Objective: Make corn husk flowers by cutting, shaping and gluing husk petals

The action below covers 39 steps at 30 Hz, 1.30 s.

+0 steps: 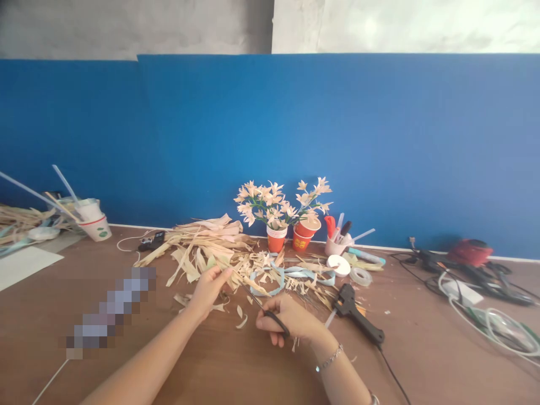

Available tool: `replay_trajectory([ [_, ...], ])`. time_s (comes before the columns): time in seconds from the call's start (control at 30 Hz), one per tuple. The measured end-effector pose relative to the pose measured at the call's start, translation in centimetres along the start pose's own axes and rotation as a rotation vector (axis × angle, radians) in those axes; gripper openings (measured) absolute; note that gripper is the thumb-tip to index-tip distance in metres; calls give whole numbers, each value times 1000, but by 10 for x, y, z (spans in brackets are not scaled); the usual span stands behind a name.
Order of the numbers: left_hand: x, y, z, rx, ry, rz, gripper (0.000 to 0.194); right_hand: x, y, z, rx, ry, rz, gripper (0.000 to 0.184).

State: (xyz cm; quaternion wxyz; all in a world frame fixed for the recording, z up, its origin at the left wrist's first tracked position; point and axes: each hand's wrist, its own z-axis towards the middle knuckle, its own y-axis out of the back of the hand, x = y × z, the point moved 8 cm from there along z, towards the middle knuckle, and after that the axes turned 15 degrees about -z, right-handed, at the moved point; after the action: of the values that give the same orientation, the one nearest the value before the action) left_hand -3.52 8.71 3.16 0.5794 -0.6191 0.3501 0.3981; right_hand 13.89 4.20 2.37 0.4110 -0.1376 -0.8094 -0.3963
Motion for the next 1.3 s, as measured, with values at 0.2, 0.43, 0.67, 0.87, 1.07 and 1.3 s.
replay_trajectory([
  [0.2,1,-1,-2,5,10,14,28,4,-2,-1,13,9,-15,21],
  [0.43,14,-7,-6,71,124,-17,26,1,-2,-4,28,-37,-50,19],
  [0.67,16,-20,-13,177,199,-31,28,-5,-3,-2,46,-32,-55,21],
  [0.87,22,-21,-14,197,233,-34,27,-6,-3,0,45,-31,-57,20],
  [1.07,26,-18,-13,175,238,-17,29,-3,-1,1,14,-28,-87,15],
  [1.3,29,-19,-13,179,265,0,34,-7,-1,4,-12,-45,-109,11],
])
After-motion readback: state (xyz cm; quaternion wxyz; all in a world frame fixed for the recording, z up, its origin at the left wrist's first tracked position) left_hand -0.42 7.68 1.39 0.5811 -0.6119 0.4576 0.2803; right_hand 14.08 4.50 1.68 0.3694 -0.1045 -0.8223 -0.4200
